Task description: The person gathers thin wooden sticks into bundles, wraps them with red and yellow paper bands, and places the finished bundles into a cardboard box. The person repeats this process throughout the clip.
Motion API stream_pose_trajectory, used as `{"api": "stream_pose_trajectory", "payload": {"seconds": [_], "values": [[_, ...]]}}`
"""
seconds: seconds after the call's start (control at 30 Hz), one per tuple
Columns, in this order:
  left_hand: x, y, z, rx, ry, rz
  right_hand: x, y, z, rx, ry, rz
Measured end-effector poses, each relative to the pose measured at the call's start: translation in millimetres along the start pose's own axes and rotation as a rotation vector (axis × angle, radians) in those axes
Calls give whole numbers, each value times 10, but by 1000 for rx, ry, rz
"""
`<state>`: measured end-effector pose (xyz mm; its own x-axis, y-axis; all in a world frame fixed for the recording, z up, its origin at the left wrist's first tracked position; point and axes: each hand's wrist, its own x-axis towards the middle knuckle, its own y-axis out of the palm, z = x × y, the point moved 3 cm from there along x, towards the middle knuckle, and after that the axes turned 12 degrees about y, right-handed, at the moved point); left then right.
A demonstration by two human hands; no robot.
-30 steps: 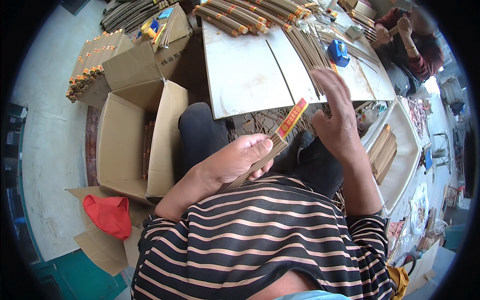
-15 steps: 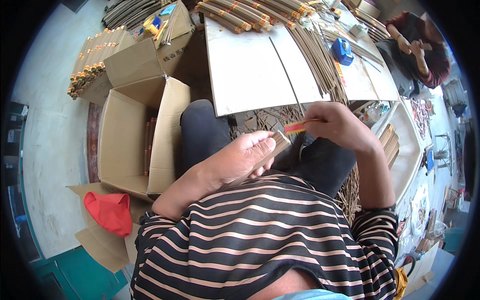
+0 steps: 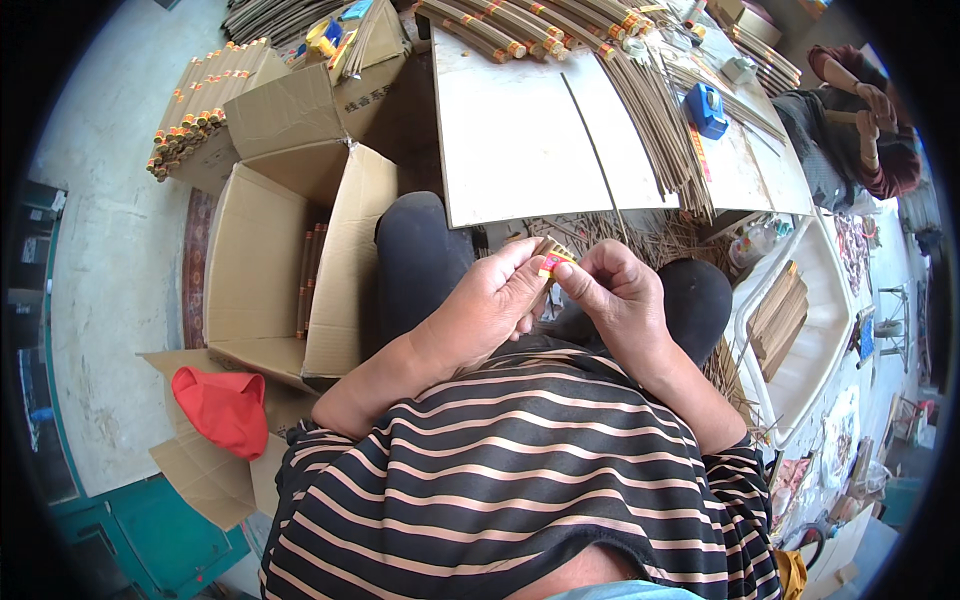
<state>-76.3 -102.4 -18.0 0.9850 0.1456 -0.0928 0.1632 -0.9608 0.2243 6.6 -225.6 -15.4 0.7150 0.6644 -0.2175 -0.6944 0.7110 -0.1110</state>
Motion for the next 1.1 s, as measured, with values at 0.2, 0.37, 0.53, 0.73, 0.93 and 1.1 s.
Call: {"api": "stream_pose_trajectory", "payload": {"seconds": [0.2, 0.37, 0.53, 0.73, 0.93, 1.1], "values": [[9, -12, -8, -4, -3, 26, -20, 20, 63, -31, 4, -8], [-8, -21, -28, 6, -11, 51, -12, -5, 142, -108, 50, -2], [-19, -33, 37, -12, -22, 35, 22, -35, 143, -84, 127, 37], [-13, -33, -32, -91, -19, 70, 38, -65, 171, -103, 180, 86], [1, -16, 8, -25, -38, 84, 66, -75, 106, -82, 210, 114], [17, 20, -20, -61, -53, 42, 76, -70, 111, -34, 195, 130]]}}
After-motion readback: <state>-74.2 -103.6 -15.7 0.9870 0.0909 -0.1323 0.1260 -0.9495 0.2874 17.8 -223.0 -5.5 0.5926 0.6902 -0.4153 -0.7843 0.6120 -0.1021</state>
